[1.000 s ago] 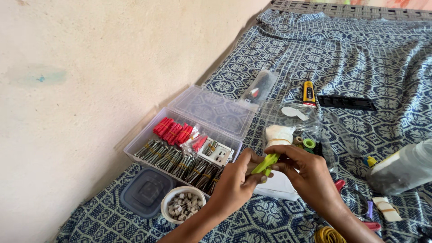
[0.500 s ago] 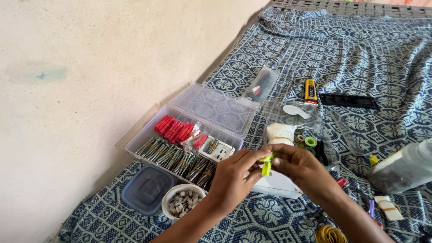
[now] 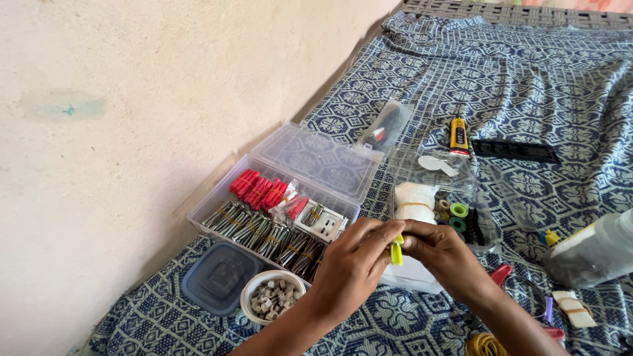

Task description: The person uses pliers to bend and shape a small yellow plastic clip, then uses a hammer to tap it into place. They handle various tools and small parts from a plastic container on a patterned cloth.

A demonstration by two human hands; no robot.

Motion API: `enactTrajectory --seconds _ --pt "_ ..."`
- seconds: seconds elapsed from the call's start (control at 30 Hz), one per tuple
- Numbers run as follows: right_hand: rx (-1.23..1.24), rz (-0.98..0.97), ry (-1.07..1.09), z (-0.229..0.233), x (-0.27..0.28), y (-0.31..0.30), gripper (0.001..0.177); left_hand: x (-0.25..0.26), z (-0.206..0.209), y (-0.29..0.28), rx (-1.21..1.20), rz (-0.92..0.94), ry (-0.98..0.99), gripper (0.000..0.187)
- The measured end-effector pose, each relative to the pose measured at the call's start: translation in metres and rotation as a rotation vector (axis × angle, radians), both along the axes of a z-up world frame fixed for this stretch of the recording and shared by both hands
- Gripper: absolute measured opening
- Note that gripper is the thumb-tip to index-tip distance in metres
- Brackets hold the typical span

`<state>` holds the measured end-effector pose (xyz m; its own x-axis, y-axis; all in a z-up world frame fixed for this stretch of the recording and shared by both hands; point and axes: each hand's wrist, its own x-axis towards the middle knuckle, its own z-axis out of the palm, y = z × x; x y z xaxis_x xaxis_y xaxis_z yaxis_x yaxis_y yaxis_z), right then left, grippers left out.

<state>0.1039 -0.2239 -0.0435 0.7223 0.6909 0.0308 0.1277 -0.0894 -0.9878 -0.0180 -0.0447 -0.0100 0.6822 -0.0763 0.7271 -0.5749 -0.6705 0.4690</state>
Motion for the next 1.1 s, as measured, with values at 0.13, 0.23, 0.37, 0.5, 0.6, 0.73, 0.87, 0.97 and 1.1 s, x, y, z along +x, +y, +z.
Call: enactTrajectory --seconds 0.13,0.23,0.37,0.5,0.6,0.73,0.87,0.97,1.1 --pt "0.321 -0.102 0.247 -0.011 -0.015 0.013 0.037 0.005 -0.009 -0.010 -0.223 0.007 -0.055 0.047" --pt "0.589 -0.186 0.335 -0.022 -0.037 0.025 0.034 0.006 -0.015 -0.017 -0.311 0.061 -0.107 0.044" --pt "0.715 -0.184 0.327 -0.031 -0.043 0.029 0.032 0.008 -0.020 -0.017 -0.325 0.072 -0.106 0.031" --pt "0.673 -0.180 0.234 -0.035 -0.039 0.029 0.037 0.012 -0.016 -0.008 -0.279 0.047 -0.135 0.024" --pt "0.576 -0.165 0.037 -0.030 -0.034 0.025 0.036 0.013 -0.013 -0.003 -0.227 0.072 -0.102 0.026" --pt "0.477 -0.207 -0.266 -0.022 -0.031 0.015 0.034 0.009 -0.009 0.001 -0.190 0.074 -0.063 0.027" --pt "0.474 -0.198 -0.345 -0.020 -0.032 0.010 0.033 0.007 -0.006 0.002 -0.054 0.116 -0.164 0.029" --pt "0.453 -0.205 -0.344 -0.018 -0.032 0.009 0.031 0.007 -0.008 0.003 -0.013 0.117 -0.193 0.029" --pt "0.396 -0.231 -0.339 -0.015 -0.033 0.009 0.031 0.011 -0.010 0.005 -0.021 0.101 -0.193 0.026"
